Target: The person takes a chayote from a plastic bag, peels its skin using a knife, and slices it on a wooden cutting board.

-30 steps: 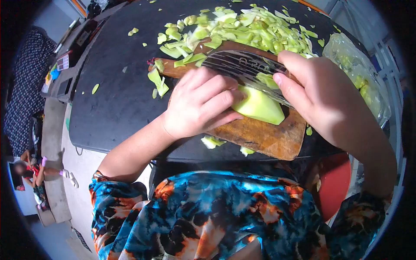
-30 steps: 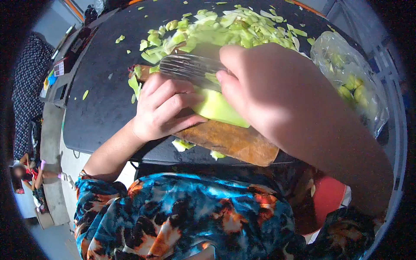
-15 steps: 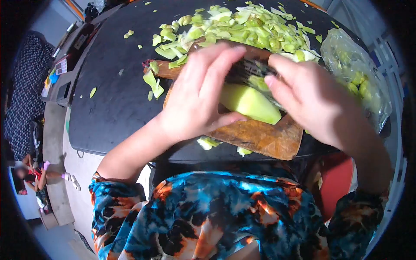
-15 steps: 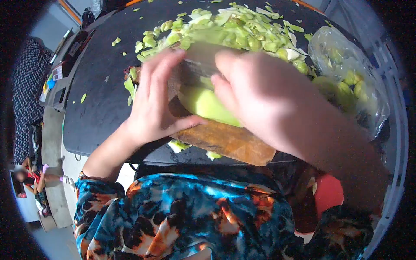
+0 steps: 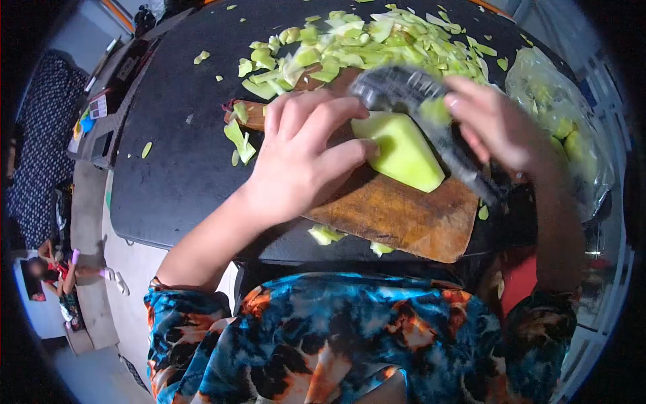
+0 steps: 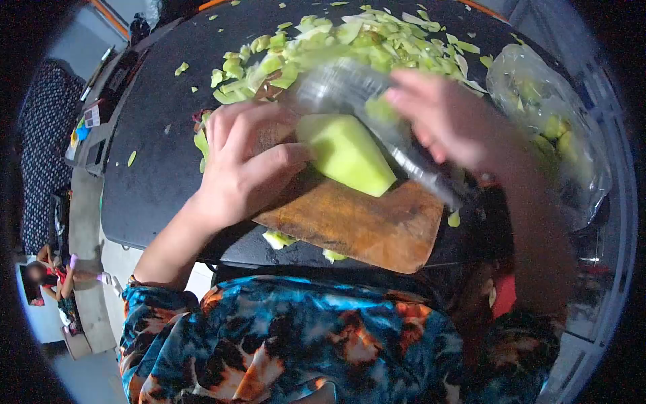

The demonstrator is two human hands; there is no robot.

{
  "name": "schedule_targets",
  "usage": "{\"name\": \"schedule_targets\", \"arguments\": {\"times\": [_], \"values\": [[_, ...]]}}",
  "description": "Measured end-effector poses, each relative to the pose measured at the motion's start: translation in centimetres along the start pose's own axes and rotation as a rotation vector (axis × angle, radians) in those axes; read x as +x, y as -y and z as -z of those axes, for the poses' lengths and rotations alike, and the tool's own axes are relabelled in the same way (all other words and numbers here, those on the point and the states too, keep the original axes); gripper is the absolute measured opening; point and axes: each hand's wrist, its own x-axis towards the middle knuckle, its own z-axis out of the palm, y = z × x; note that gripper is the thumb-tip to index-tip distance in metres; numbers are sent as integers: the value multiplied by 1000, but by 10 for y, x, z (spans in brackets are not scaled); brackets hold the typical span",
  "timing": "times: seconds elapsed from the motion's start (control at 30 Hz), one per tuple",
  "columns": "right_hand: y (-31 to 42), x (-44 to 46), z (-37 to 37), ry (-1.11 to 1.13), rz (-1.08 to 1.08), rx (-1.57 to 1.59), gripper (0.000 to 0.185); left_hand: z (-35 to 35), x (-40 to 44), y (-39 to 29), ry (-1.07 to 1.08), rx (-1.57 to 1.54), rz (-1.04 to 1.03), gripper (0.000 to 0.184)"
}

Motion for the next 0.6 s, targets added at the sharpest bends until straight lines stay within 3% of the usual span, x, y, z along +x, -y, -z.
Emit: {"name": "schedule_targets", "arguments": {"times": [0.03,0.13,0.23,0.27,0.37,0.4,0.5,0.53,0.6], "values": [[-3,4,12,-55,18,-38,31,3,2,2,24,30,-17,35],[-12,0,30,-274,86,132,30,-1,12,-5,74,-261,307,54],[-19,8,31,-496,216,398,28,2,39,-19,269,-100,347,67],[-19,6,37,-469,301,412,27,2,49,-24,411,-87,351,73],[-38,17,49,-516,461,768,29,-9,67,-43,659,70,170,77],[-52,20,58,-380,543,963,27,-12,69,-43,713,109,115,78],[-81,26,51,-329,691,1286,26,-8,61,-28,563,-28,0,77],[-93,27,48,-366,690,1315,25,3,70,-32,725,-89,86,73],[-112,33,46,-412,620,1324,25,4,62,-37,654,44,18,69]]}}
